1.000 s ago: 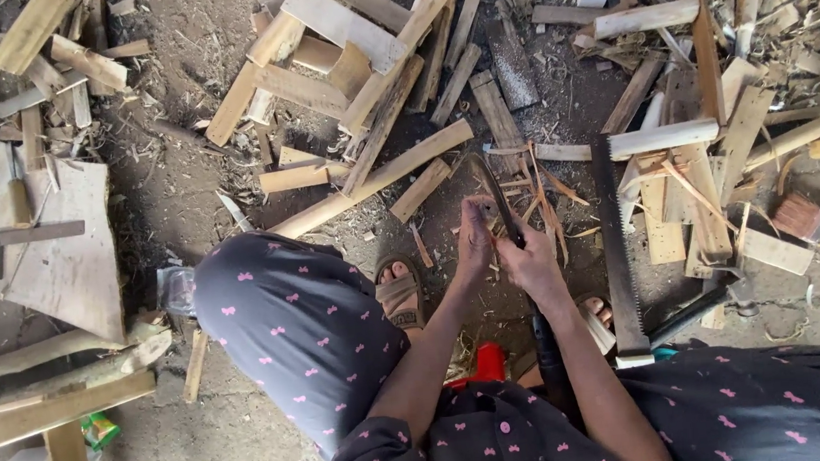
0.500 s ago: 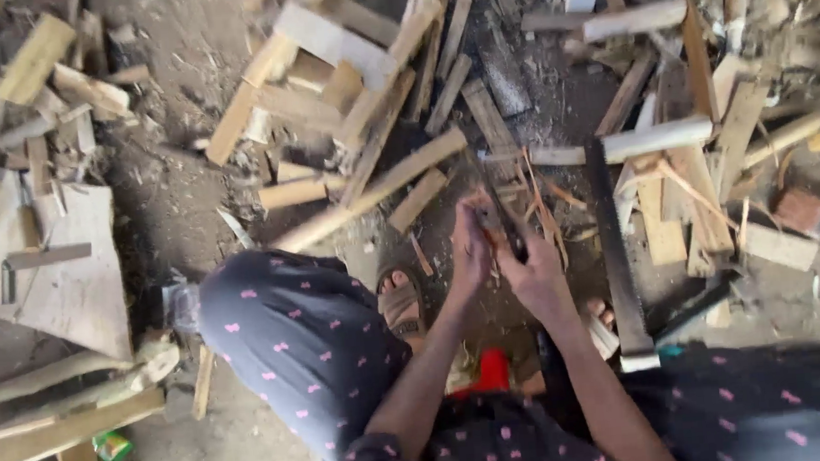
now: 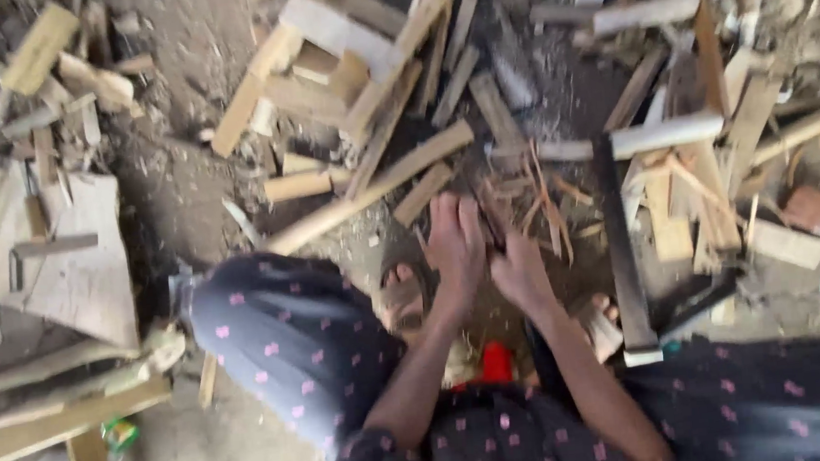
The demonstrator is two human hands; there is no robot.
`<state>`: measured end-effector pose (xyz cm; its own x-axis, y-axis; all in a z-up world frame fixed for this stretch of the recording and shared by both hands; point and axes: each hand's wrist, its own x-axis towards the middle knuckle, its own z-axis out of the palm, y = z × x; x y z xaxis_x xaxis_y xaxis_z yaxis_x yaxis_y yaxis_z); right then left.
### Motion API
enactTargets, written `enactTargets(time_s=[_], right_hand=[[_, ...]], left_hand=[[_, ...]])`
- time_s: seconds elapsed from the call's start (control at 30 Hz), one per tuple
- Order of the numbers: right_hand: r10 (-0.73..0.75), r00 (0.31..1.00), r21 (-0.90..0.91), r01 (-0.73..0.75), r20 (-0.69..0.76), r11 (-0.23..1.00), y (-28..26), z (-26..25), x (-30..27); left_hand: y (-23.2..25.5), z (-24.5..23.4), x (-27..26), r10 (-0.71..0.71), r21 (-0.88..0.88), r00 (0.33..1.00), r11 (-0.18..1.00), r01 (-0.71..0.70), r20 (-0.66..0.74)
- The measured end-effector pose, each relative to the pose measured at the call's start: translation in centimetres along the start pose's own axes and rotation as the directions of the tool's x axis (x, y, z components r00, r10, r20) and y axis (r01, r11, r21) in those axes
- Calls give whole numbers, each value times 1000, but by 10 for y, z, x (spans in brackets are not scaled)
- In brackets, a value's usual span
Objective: Using hand tools like a saw and a billhook to cut and shape wooden scraps while sitting on the floor.
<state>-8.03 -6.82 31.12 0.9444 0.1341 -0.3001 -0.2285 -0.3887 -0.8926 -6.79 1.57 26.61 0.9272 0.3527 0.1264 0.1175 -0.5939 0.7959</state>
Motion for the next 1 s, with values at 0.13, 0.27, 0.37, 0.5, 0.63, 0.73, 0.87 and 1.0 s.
enactTargets(time_s=[0.13,0.27,0.37,0.5,0.63,0.73,0.87,1.0], right_hand=[[-146,989,-96,143,-28,985,93,27,49],[17,1000,-4,-17,7,1000,151,36,32],[-16,1000,-62,15,-17,998,93,16,20],[-114,993,-141,110,-23,984,89,11,20],[344,934,117,-353,93,928,133,42,52],[235,961,-325,-179,142,929,148,48,37],[329,938,-419,-257,107,871,132,39,45],[93,996,-430,-79,11,899,96,22,18]], left_hand=[[-49,30,14,205,-16,977,979,-204,57],[-20,6,-11,7,-219,997,976,9,72],[27,-29,3,96,-243,994,966,-82,46],[1,-7,5,188,-223,981,959,-172,49],[-125,65,-4,-138,-196,958,962,190,253],[-180,90,-22,-523,-191,692,712,676,498],[-157,87,-9,-532,-358,590,480,801,608],[-88,20,-7,-389,-544,607,269,795,694]])
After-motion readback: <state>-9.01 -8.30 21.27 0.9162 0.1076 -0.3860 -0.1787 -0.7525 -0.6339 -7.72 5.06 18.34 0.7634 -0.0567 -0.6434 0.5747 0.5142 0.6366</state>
